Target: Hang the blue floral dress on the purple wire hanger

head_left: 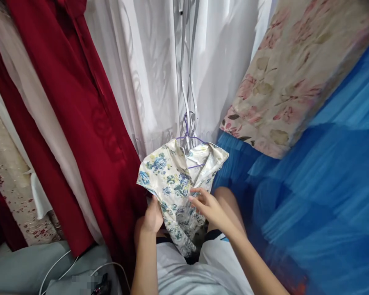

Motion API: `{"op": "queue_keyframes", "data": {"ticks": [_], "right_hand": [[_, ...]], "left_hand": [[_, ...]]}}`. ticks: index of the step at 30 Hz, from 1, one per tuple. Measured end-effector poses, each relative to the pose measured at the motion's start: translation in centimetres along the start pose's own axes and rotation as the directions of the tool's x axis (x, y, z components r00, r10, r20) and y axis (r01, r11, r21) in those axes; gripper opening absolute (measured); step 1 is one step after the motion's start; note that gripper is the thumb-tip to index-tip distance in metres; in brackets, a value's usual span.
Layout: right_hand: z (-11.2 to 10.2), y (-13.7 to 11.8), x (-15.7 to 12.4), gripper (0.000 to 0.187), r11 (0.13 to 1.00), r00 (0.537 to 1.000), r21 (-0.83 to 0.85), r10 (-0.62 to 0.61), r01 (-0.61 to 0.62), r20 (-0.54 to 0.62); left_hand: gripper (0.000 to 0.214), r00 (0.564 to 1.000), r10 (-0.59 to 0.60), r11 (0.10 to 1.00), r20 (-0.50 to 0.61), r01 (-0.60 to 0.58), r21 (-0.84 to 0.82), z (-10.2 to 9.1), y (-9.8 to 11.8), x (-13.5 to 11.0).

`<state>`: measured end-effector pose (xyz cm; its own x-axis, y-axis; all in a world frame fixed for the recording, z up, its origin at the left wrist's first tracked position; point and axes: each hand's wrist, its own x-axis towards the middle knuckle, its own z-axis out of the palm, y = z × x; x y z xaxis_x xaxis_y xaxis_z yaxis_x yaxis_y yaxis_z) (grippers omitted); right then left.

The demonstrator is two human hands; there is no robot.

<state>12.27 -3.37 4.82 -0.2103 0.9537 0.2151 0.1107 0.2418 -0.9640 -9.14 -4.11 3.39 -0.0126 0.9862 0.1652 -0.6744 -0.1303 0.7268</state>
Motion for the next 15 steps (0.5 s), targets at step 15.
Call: {"op": "queue_keyframes", "data": {"ticks": [15], "right_hand": [[1.6,4.0,3.9,0.032,0.993,0.99,-0.039,-0.118,0.116,-0.077]], "left_hand": [[0.068,0.988,0.08,0.98,-0.133,-0.053,0.191,1.3,-2.0,0.9]]}}
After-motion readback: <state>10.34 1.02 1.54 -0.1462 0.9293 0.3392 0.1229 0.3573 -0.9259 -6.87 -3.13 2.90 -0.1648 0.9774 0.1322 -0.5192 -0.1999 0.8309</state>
